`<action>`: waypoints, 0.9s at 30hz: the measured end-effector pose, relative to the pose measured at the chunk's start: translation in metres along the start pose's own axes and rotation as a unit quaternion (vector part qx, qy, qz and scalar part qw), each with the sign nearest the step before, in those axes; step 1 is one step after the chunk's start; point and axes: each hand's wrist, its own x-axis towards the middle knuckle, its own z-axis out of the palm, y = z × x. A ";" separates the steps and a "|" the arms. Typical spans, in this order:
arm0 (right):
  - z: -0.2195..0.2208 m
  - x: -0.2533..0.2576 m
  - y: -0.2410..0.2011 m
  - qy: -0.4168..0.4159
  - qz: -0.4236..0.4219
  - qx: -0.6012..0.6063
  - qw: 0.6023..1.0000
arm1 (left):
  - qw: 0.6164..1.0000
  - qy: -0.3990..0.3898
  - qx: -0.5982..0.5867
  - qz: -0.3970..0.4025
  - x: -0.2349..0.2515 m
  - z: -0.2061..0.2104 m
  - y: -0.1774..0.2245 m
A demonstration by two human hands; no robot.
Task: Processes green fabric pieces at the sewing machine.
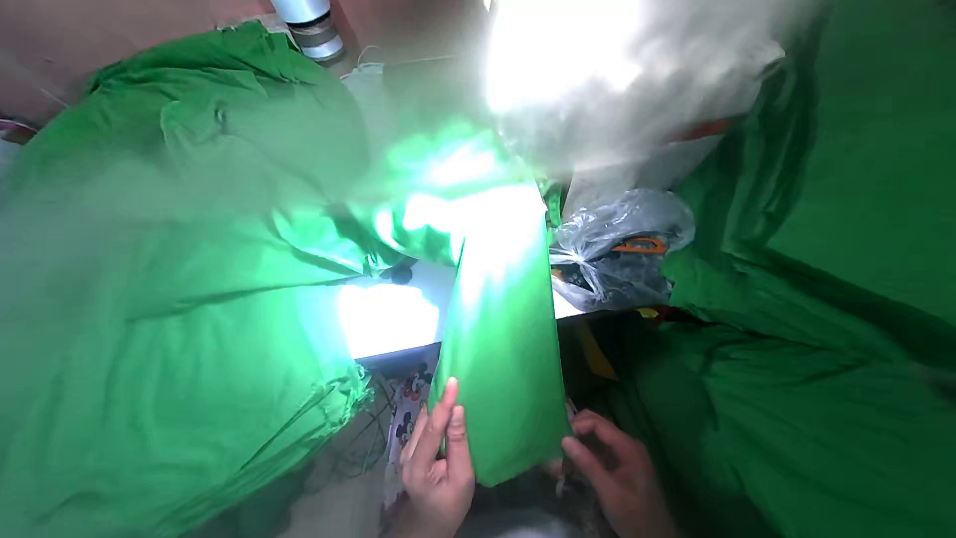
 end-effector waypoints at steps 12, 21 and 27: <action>0.005 0.090 -0.030 0.045 -0.111 0.015 0.993 | 0.997 0.024 -0.066 -0.015 0.096 0.020 0.009; 0.021 0.162 -0.063 0.097 -0.136 0.016 0.986 | 0.992 -0.014 -0.088 -0.091 0.173 0.027 0.002; 0.029 0.207 -0.077 0.142 -0.149 -0.047 0.978 | 0.970 -0.014 -0.081 -0.229 0.228 0.045 -0.001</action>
